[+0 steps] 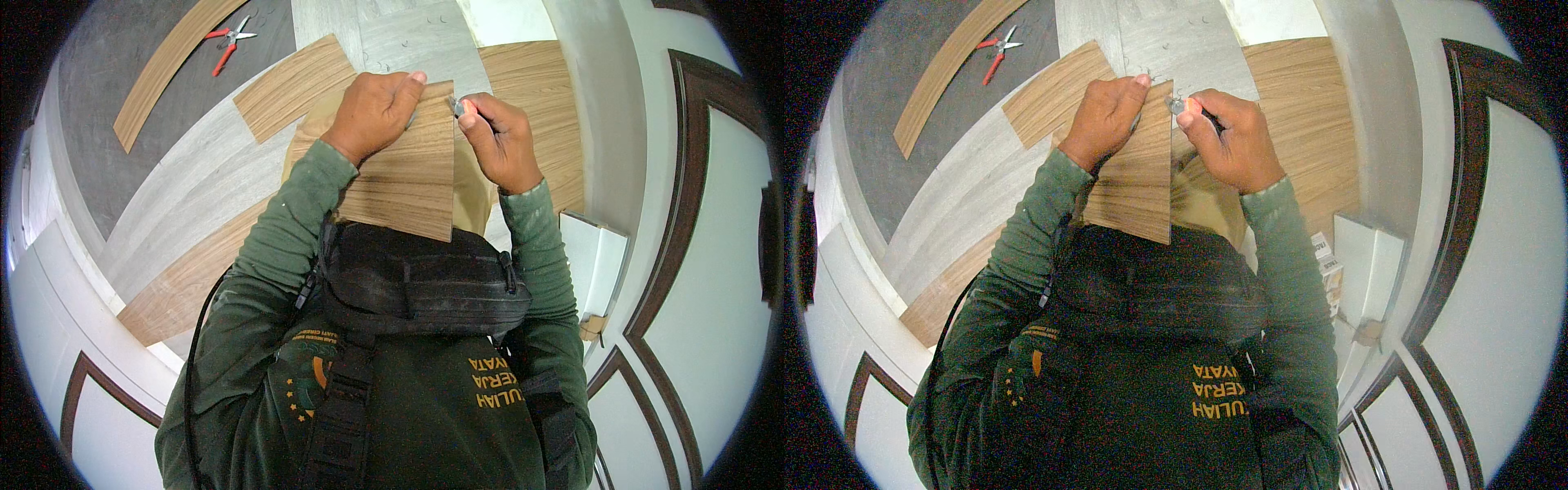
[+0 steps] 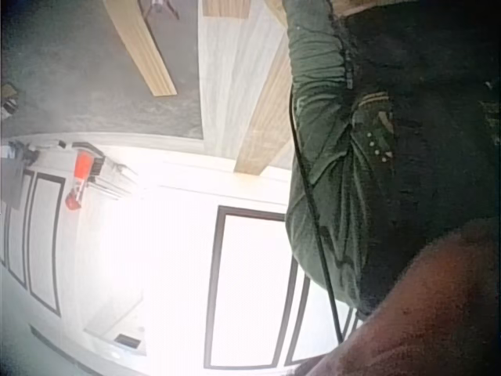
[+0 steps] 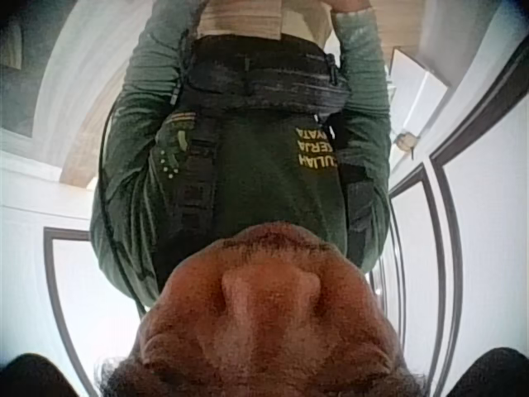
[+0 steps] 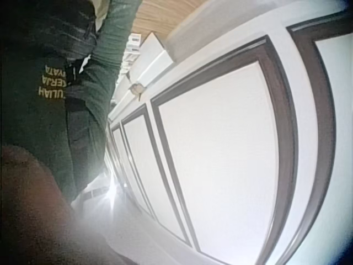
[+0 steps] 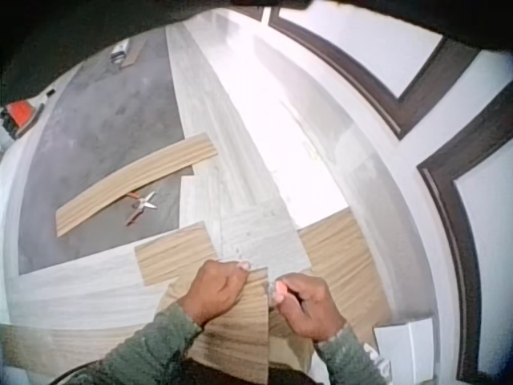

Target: The person cuts a laminate flooring plank with a utility knife and then fits several planks together on the floor by hand.

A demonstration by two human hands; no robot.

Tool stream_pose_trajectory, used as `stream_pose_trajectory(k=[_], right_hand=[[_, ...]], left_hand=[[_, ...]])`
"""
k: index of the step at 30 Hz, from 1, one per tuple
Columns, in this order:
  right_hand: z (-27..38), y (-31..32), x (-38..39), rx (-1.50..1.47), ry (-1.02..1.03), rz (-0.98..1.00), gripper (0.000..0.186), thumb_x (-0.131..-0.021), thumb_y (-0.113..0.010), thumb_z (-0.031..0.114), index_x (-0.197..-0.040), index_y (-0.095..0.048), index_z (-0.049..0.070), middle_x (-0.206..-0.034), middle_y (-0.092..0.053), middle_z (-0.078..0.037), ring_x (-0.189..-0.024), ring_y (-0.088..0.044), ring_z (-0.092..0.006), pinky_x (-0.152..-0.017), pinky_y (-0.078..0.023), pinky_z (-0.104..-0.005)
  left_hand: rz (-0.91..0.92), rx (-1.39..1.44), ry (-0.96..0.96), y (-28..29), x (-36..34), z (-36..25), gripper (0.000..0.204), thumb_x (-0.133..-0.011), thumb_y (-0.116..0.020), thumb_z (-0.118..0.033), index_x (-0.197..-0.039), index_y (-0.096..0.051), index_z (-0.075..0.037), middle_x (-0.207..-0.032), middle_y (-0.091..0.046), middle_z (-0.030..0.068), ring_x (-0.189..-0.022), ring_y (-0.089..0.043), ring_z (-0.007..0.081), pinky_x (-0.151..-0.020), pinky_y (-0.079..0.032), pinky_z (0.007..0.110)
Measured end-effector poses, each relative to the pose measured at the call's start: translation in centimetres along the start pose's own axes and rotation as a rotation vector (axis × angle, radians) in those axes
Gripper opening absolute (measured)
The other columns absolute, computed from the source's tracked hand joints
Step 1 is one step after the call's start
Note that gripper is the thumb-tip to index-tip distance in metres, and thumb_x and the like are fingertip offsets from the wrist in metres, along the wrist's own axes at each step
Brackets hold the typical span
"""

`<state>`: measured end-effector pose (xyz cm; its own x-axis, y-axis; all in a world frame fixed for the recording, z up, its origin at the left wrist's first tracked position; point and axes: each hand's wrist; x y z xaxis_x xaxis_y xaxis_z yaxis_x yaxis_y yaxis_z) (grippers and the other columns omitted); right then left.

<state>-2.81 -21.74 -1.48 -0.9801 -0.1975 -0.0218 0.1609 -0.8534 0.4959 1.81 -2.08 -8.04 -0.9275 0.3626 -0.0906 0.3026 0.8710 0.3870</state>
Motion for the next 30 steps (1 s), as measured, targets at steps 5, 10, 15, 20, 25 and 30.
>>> stream_pose_trajectory(k=[5, 10, 15, 20, 25, 30], right_hand=[[-0.4, -0.2, -0.2, -0.056, -0.001, -0.025, 0.021, -0.092, -0.063, 0.019, -0.091, -0.065, -0.002, -0.07, -0.063, -0.013, -0.061, -0.06, -0.0201, -0.057, -0.046, -0.0327], [-0.4, -0.1, -0.5, -0.037, -0.032, 0.002, 0.021, -0.093, -0.063, 0.019, -0.09, -0.065, -0.002, -0.07, -0.062, -0.012, -0.061, -0.058, -0.0185, -0.057, -0.045, -0.0317], [-0.9, -0.3, -0.8, -0.036, -0.011, -0.011, 0.021, -0.093, -0.063, 0.02, -0.089, -0.065, -0.002, -0.07, -0.062, -0.012, -0.061, -0.058, -0.0188, -0.058, -0.046, -0.0318], [-1.3, -0.4, -1.2, -0.007, -0.003, -0.011, 0.023, -0.093, -0.063, 0.021, -0.09, -0.065, -0.002, -0.07, -0.063, -0.014, -0.062, -0.06, -0.0204, -0.058, -0.046, -0.0326], [-1.8, -0.5, -1.7, -0.022, -0.017, -0.01, 0.024, -0.092, -0.064, 0.022, -0.089, -0.066, -0.002, -0.071, -0.064, -0.014, -0.062, -0.061, -0.0219, -0.059, -0.047, -0.0334], [-2.0, -0.8, -2.2, -0.02, -0.058, -0.009, 0.028, -0.092, -0.064, 0.025, -0.09, -0.066, -0.003, -0.073, -0.065, -0.016, -0.064, -0.062, -0.0239, -0.062, -0.048, -0.0343]], left_hand=[[0.026, 0.046, 0.056, 0.1, -0.1, -0.5, 0.049, -0.1, -0.049, -0.033, -0.066, -0.06, 0.001, -0.055, -0.055, 0.0199, -0.048, -0.051, 0.036, -0.05, -0.042, 0.043], [0.016, 0.052, 0.035, 0.0, -0.1, 0.0, 0.05, -0.101, -0.049, -0.033, -0.066, -0.061, 0.001, -0.055, -0.055, 0.0195, -0.046, -0.05, 0.0347, -0.049, -0.041, 0.043], [0.033, 0.063, 0.059, 0.1, -0.1, -0.2, 0.05, -0.1, -0.049, -0.034, -0.067, -0.061, 0.002, -0.054, -0.054, 0.0199, -0.046, -0.05, 0.034, -0.049, -0.041, 0.043], [0.019, 0.061, 0.045, 0.1, -0.2, 0.1, 0.049, -0.1, -0.05, -0.033, -0.068, -0.061, 0.002, -0.054, -0.054, 0.02, -0.046, -0.05, 0.0327, -0.049, -0.041, 0.042], [0.022, 0.075, 0.068, 0.0, -0.2, 0.6, 0.049, -0.1, -0.049, -0.033, -0.068, -0.061, 0.002, -0.054, -0.053, 0.0198, -0.046, -0.049, 0.0307, -0.049, -0.041, 0.041], [0.046, 0.071, 0.093, 0.2, -0.2, 1.1, 0.048, -0.101, -0.048, -0.034, -0.071, -0.063, 0.001, -0.057, -0.056, 0.0198, -0.047, -0.052, 0.0318, -0.05, -0.042, 0.042]])
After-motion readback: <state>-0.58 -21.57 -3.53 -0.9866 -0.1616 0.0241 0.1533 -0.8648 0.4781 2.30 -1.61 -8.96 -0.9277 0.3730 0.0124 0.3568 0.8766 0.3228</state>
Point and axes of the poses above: each hand's wrist, its own x-axis away from the middle knuckle, its own y-axis out of the back of the hand, z = x × y
